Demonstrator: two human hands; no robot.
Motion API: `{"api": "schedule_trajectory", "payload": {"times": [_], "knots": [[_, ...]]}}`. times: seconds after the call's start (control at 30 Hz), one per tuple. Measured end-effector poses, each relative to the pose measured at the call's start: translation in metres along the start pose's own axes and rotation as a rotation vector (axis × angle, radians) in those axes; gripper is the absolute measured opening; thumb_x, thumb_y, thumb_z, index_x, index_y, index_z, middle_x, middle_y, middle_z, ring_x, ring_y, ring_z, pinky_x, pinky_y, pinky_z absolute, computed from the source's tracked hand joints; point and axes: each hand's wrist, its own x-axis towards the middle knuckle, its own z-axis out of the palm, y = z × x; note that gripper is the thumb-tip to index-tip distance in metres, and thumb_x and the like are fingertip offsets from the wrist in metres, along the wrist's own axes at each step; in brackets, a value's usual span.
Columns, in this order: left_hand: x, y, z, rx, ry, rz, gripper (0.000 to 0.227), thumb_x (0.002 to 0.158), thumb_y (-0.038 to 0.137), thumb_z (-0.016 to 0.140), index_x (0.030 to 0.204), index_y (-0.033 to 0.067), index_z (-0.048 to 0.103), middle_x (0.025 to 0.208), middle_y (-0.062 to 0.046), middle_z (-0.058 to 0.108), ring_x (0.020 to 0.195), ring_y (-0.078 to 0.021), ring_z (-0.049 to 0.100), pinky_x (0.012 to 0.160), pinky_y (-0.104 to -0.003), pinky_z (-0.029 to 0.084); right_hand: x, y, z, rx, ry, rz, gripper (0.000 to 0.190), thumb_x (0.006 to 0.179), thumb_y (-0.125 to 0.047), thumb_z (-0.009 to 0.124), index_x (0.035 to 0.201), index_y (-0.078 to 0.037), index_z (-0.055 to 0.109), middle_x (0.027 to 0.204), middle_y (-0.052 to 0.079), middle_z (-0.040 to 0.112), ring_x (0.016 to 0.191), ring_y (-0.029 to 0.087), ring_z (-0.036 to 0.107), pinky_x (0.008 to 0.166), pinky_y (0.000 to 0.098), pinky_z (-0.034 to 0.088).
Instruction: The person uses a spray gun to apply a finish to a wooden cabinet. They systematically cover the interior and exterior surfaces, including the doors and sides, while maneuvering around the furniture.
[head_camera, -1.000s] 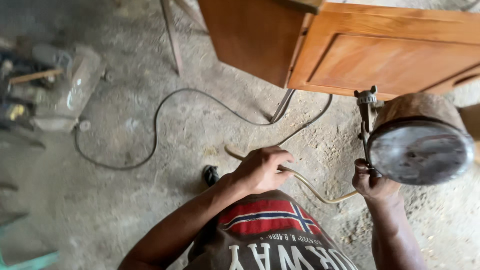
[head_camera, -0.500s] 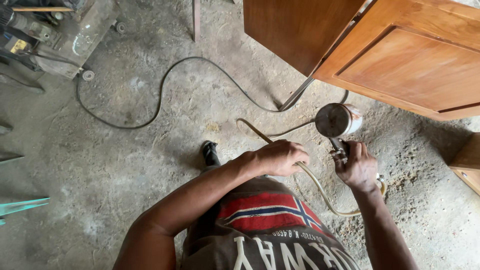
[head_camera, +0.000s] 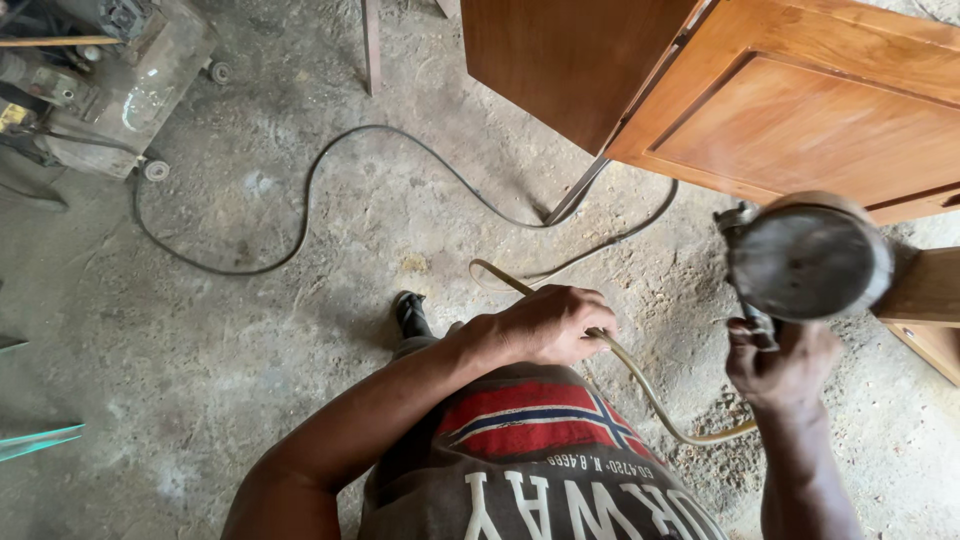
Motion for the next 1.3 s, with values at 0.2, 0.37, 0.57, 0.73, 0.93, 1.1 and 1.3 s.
{"api": "schedule_trajectory", "payload": {"times": [0.2, 0.37, 0.57, 0.73, 0.93, 1.1, 1.3], "knots": [[0.0, 0.017, -0.006, -0.007, 0.042, 0.035, 0.014, 0.088, 0.017, 0.075, 0.096, 0.0065, 0.072, 0.094, -0.011, 0.072, 0.087, -0.0277, 0.073, 0.078, -0.038, 0.059, -0.014, 0.039, -0.02, -0.639, 0.255, -0.484, 0.034, 0.111, -0.027, 0.054, 0.128, 0.002, 0.055, 0.096, 0.015, 0.06, 0.087, 0.026, 0.063, 0.081, 0.0392, 0.059], [0.0, 0.017, 0.003, -0.038, 0.073, 0.076, 0.01, 0.089, 0.017, 0.073, 0.092, 0.0074, 0.069, 0.096, -0.009, 0.072, 0.089, -0.0284, 0.072, 0.079, -0.039, 0.058, -0.017, 0.022, -0.004, -0.154, 0.085, -0.147, 0.047, 0.109, -0.039, 0.05, 0.122, 0.006, 0.053, 0.081, 0.01, 0.054, 0.057, 0.017, 0.046, 0.052, 0.0358, 0.044], [0.003, 0.009, 0.022, -0.021, -0.042, 0.023, 0.009, 0.09, 0.016, 0.071, 0.092, 0.0068, 0.069, 0.089, -0.009, 0.071, 0.085, -0.0266, 0.072, 0.079, -0.039, 0.059, -0.029, 0.001, 0.034, -0.186, -0.159, 0.026, 0.055, 0.111, -0.052, 0.05, 0.116, 0.004, 0.052, 0.078, 0.011, 0.054, 0.049, 0.011, 0.043, 0.037, 0.0271, 0.036], [0.005, 0.008, 0.031, 0.013, -0.034, 0.011, 0.01, 0.089, 0.015, 0.072, 0.088, 0.0055, 0.069, 0.088, -0.01, 0.072, 0.085, -0.0279, 0.071, 0.076, -0.04, 0.058, -0.045, 0.002, 0.055, -0.199, -0.322, 0.118, 0.053, 0.105, -0.052, 0.056, 0.103, 0.001, 0.055, 0.073, 0.01, 0.057, 0.043, 0.011, 0.04, 0.033, 0.0292, 0.034], [0.008, 0.013, 0.023, 0.0, -0.084, -0.012, 0.01, 0.092, 0.016, 0.071, 0.092, 0.0054, 0.07, 0.09, -0.009, 0.072, 0.083, -0.0233, 0.072, 0.075, -0.035, 0.06, -0.033, 0.006, 0.038, -0.195, -0.244, 0.095, 0.049, 0.11, -0.047, 0.053, 0.108, 0.002, 0.056, 0.074, 0.01, 0.057, 0.044, 0.01, 0.039, 0.034, 0.0289, 0.035], [0.007, 0.021, 0.012, -0.008, -0.019, 0.006, 0.008, 0.091, 0.014, 0.071, 0.095, 0.0077, 0.074, 0.095, -0.009, 0.073, 0.085, -0.0238, 0.072, 0.075, -0.035, 0.06, -0.021, 0.018, -0.015, -0.087, 0.032, 0.035, 0.057, 0.114, -0.05, 0.043, 0.123, 0.005, 0.052, 0.085, 0.011, 0.058, 0.054, 0.01, 0.043, 0.045, 0.0266, 0.042], [0.014, 0.026, 0.007, 0.009, 0.047, 0.013, 0.013, 0.089, 0.015, 0.073, 0.099, 0.0082, 0.075, 0.096, -0.01, 0.074, 0.084, -0.0249, 0.073, 0.074, -0.036, 0.06, -0.015, 0.036, -0.052, -0.482, 0.136, -0.148, 0.027, 0.112, -0.031, 0.045, 0.128, -0.01, 0.042, 0.096, 0.015, 0.058, 0.091, 0.024, 0.058, 0.092, 0.0438, 0.056]]}}
